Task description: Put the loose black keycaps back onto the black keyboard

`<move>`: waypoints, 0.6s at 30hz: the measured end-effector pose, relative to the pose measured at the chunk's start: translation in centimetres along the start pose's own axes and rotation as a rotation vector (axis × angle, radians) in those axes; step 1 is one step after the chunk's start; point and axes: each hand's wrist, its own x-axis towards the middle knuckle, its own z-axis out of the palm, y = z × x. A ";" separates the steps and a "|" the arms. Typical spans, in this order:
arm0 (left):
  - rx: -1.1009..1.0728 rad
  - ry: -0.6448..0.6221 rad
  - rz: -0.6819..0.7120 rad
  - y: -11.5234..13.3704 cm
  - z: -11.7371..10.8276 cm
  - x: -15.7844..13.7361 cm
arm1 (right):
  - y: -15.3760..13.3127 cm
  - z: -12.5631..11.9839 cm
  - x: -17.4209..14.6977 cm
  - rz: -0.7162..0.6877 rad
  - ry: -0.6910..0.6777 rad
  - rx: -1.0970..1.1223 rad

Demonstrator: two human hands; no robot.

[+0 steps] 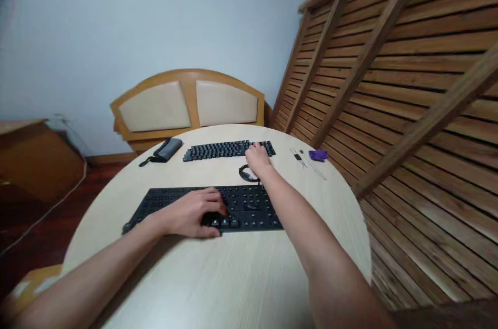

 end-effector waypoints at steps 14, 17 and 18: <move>0.009 0.024 -0.022 -0.4 -0.7 -0.2 | -0.8 -3.5 -4.8 -0.060 0.001 0.269; 0.029 0.026 -0.015 -0.5 -0.8 -0.3 | -0.8 -5.0 -8.1 -0.154 -0.047 0.390; 0.039 0.028 -0.011 -0.5 -0.8 -0.3 | -0.8 -5.5 -9.2 -0.197 -0.084 0.522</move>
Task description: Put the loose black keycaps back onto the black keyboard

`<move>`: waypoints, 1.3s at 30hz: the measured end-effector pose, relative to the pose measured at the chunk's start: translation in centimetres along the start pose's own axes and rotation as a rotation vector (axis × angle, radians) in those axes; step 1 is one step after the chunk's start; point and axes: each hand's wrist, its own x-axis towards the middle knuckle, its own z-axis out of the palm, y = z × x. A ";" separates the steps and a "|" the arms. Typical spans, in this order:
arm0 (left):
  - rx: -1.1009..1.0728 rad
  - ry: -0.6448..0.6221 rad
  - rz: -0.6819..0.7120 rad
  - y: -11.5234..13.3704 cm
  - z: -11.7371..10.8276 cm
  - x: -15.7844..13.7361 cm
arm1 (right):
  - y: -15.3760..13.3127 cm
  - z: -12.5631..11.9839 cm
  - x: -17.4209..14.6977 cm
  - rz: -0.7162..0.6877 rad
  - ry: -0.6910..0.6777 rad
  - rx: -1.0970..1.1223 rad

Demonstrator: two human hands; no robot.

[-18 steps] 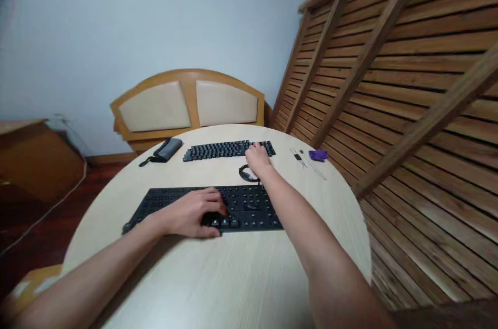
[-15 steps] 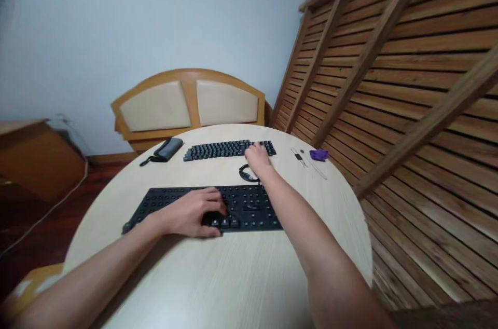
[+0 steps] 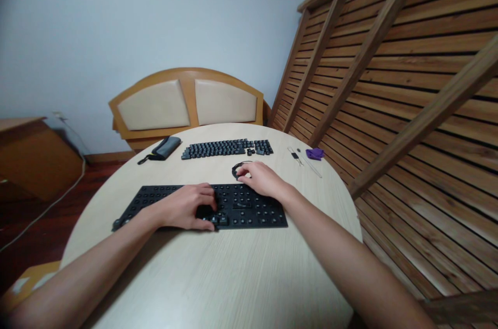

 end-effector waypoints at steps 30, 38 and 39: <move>-0.048 0.014 0.039 0.8 0.9 0.5 | -2.5 1.4 -5.8 -0.164 -0.181 0.326; -0.048 0.013 0.037 0.7 1.0 0.5 | -3.0 1.5 -6.0 -0.172 -0.147 0.267; -0.046 0.012 0.035 0.7 1.0 0.5 | -3.1 1.6 -6.0 -0.176 -0.142 0.255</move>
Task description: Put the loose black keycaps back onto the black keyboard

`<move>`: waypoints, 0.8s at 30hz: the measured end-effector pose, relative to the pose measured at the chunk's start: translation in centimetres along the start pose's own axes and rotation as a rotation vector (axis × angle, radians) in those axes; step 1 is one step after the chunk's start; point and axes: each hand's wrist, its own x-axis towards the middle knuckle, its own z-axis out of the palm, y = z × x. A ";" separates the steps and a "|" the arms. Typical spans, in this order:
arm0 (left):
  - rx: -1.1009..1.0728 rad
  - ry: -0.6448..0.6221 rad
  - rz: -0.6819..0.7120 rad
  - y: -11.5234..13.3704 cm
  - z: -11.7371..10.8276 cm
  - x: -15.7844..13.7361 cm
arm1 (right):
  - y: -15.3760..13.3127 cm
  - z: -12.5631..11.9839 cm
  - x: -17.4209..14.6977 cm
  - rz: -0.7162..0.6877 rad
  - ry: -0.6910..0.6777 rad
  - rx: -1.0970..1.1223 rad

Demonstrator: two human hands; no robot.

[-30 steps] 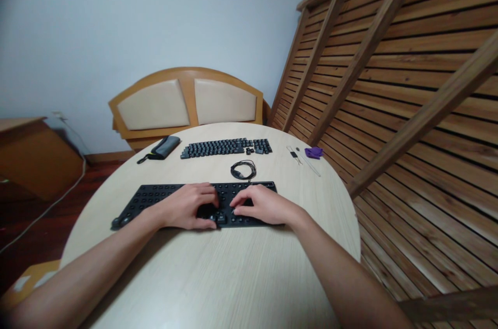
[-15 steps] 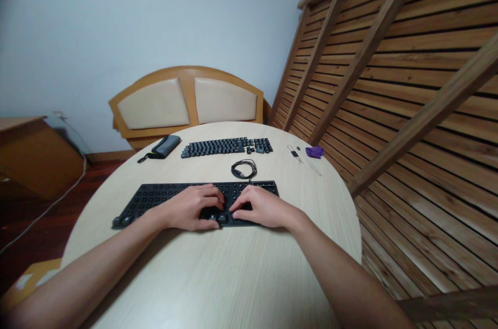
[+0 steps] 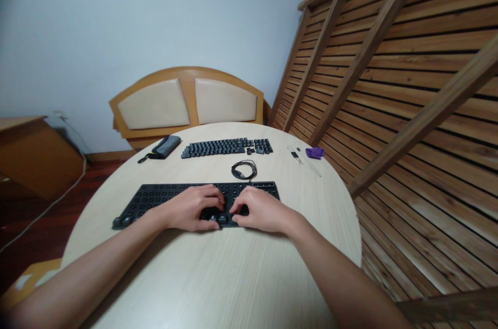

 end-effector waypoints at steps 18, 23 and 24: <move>0.026 -0.003 -0.027 0.1 0.1 0.0 | -0.9 -0.1 0.1 0.027 -0.053 -0.116; 0.028 0.006 -0.025 0.1 0.1 0.0 | -0.8 -0.2 0.1 0.033 -0.057 -0.103; 0.028 0.006 -0.024 0.1 0.1 0.1 | -0.9 -0.2 0.1 0.038 -0.058 -0.105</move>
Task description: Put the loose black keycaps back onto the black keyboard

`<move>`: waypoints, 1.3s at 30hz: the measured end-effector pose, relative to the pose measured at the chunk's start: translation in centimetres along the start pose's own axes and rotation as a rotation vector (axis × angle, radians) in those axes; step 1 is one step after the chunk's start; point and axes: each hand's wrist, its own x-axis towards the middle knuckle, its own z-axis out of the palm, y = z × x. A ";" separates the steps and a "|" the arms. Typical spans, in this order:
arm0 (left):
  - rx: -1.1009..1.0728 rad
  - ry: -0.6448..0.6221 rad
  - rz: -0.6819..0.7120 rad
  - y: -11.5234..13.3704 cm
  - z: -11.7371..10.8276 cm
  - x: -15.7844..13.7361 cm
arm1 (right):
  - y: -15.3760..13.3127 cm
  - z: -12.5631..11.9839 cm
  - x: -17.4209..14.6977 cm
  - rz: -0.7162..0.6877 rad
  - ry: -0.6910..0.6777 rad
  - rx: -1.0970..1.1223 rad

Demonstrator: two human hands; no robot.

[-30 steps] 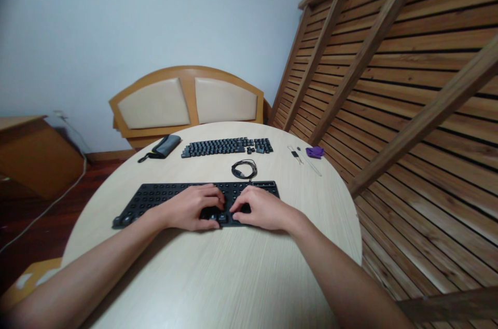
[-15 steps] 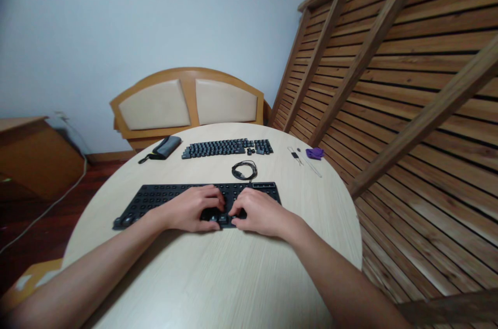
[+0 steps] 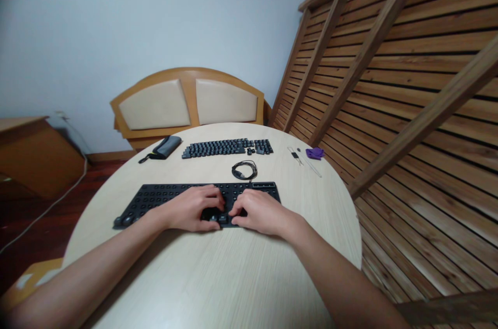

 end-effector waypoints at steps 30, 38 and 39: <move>0.009 -0.016 -0.017 0.2 -0.1 0.2 | 0.3 -0.3 0.2 -0.095 -0.034 -0.005; 0.015 -0.009 -0.008 -0.1 0.1 0.1 | 5.7 -2.4 4.3 0.212 0.269 -0.336; 0.012 -0.009 -0.004 -0.1 0.1 0.0 | 6.7 -2.7 5.1 0.263 0.286 -0.371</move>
